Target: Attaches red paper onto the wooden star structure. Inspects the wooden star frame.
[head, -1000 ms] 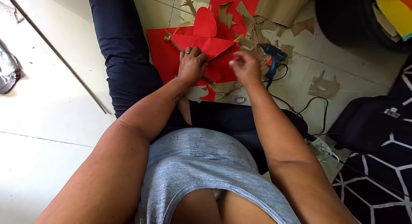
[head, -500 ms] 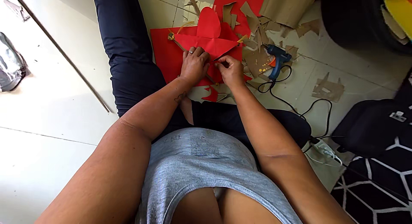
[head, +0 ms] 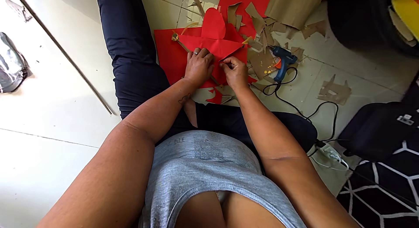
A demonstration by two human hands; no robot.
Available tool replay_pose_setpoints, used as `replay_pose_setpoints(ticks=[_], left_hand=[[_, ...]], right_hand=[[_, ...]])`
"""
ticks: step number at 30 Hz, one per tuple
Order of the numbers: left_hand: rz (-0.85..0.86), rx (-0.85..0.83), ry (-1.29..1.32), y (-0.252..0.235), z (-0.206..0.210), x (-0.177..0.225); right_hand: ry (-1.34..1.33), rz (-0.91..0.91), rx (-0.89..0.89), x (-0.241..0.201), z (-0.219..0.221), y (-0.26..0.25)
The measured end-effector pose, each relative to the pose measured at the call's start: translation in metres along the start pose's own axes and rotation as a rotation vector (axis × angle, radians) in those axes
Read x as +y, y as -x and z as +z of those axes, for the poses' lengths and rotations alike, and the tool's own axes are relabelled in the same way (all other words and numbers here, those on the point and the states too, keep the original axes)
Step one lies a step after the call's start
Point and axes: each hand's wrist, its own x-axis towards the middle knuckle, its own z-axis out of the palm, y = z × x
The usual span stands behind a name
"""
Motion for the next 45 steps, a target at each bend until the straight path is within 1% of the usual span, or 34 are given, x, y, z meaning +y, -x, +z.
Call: replay_pose_setpoints(ticks=[19,30,35,40,45], left_hand=[[0.013,0.013,-0.011,0.000,0.002,-0.001],[0.011,0.013,-0.006,0.000,0.002,-0.001],[0.011,0.023,0.001,0.001,0.001,-0.001],[0.030,0.035,-0.002,0.001,0.002,-0.002],[0.044,0.052,0.031,0.002,0.000,-0.002]], right_hand=[[-0.012,0.114,-0.018,-0.006,-0.001,-0.003],[-0.075,0.186,-0.032,-0.003,-0.002,-0.008],[-0.090,0.163,-0.047,-0.001,-0.005,-0.007],[-0.087,0.083,-0.018,0.004,-0.004,-0.005],[-0.055,0.103,0.014,0.002,-0.004,-0.005]])
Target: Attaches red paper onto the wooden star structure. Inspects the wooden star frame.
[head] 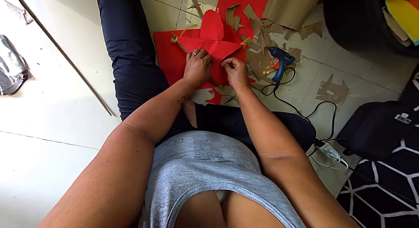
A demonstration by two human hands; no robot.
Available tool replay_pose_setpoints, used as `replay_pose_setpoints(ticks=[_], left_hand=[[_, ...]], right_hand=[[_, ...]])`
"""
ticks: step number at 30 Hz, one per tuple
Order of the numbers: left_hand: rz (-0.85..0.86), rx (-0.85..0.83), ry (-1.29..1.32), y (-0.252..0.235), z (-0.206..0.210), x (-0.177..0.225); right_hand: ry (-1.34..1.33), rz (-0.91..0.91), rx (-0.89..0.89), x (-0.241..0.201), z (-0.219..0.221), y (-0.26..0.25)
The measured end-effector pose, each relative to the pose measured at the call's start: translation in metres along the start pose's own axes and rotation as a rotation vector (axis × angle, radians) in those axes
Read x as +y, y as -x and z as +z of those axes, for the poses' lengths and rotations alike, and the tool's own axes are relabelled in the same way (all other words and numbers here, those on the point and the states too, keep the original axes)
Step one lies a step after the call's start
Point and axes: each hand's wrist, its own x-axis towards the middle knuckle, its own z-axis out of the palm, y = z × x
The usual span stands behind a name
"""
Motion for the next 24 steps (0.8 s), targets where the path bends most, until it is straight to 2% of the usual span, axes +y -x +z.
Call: replay_pose_setpoints(ticks=[5,8,11,14,17,20,22,24], left_hand=[[-0.082,0.090,0.075,0.006,-0.022,0.002],[-0.315,0.090,0.149,0.015,-0.040,0.003],[-0.573,0.037,0.243,0.022,-0.044,-0.001],[-0.700,-0.042,0.321,0.024,-0.038,-0.004],[-0.715,-0.102,0.308,0.022,-0.035,-0.006],[-0.689,-0.170,0.253,0.018,-0.034,-0.007],[-0.672,-0.212,0.243,0.017,-0.033,-0.006],[-0.652,-0.226,0.237,0.014,-0.032,-0.007]], right_hand=[[0.024,-0.067,0.054,0.010,-0.022,-0.001],[0.175,-0.070,0.074,0.017,-0.051,-0.002],[0.318,0.061,0.119,0.022,-0.082,-0.005],[0.486,0.169,0.124,0.023,-0.101,-0.004],[0.638,0.194,0.017,0.029,-0.095,-0.003],[0.684,0.215,-0.013,0.031,-0.089,-0.003],[0.718,0.184,-0.040,0.032,-0.089,-0.004],[0.740,0.071,-0.113,0.029,-0.090,0.000]])
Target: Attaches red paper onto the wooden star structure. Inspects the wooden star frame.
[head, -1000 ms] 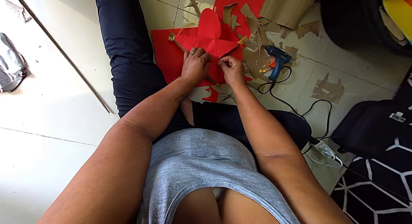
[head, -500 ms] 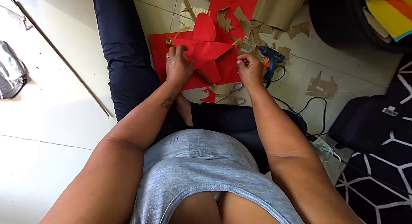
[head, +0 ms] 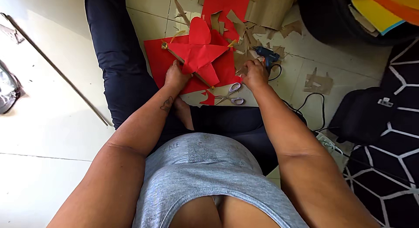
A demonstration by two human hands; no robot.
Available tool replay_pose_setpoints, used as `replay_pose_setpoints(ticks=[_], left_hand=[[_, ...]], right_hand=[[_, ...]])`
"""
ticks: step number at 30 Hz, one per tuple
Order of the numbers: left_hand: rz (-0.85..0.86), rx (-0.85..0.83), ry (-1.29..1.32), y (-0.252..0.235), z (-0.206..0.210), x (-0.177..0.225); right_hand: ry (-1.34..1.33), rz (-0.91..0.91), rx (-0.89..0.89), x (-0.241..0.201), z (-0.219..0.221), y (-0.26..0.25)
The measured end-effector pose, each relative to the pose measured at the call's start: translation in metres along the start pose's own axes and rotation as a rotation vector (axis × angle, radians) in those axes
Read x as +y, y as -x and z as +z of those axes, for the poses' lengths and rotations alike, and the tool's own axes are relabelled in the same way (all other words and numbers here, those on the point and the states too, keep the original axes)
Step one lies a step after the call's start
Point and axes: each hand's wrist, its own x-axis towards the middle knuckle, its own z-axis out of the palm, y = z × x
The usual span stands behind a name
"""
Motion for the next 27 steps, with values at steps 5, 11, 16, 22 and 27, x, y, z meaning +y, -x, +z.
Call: replay_pose_setpoints(ticks=[5,11,16,22,27], left_hand=[[-0.023,0.007,0.034,-0.005,-0.002,0.004],[-0.060,-0.020,0.106,-0.003,-0.009,0.008],[-0.054,-0.032,0.052,-0.004,-0.016,0.009],[-0.056,-0.058,0.000,-0.008,-0.018,0.013],[-0.052,-0.060,-0.002,-0.011,-0.018,0.014]], right_hand=[[0.048,-0.552,-0.190,0.012,0.019,0.021],[-0.031,-0.063,0.114,0.029,-0.002,0.003],[-0.004,-0.050,0.072,0.029,0.000,-0.003],[0.045,-0.026,0.011,0.017,0.005,-0.014],[0.145,0.009,0.009,0.010,-0.002,-0.009]])
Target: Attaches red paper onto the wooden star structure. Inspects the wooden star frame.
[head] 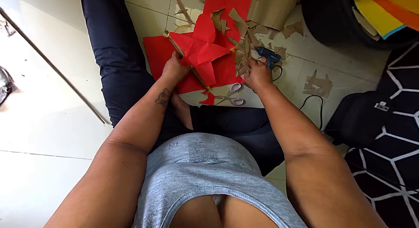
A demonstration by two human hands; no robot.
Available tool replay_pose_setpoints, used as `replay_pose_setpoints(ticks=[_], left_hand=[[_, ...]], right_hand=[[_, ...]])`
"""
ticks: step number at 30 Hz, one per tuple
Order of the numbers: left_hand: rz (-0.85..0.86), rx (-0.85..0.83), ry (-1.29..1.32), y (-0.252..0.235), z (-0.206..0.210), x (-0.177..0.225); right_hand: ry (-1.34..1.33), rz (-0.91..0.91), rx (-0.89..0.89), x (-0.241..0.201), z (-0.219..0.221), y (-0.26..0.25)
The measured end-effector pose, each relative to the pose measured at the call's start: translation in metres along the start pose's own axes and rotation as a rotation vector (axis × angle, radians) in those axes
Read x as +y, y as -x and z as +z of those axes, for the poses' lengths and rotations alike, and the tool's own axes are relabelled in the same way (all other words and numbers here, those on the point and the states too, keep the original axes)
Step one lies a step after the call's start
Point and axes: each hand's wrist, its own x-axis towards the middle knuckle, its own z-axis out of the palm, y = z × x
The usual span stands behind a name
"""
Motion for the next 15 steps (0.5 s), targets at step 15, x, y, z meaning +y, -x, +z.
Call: replay_pose_setpoints(ticks=[15], left_hand=[[0.089,0.161,-0.178,0.007,-0.006,0.002]], right_hand=[[-0.944,0.119,0.038,0.008,-0.012,0.015]])
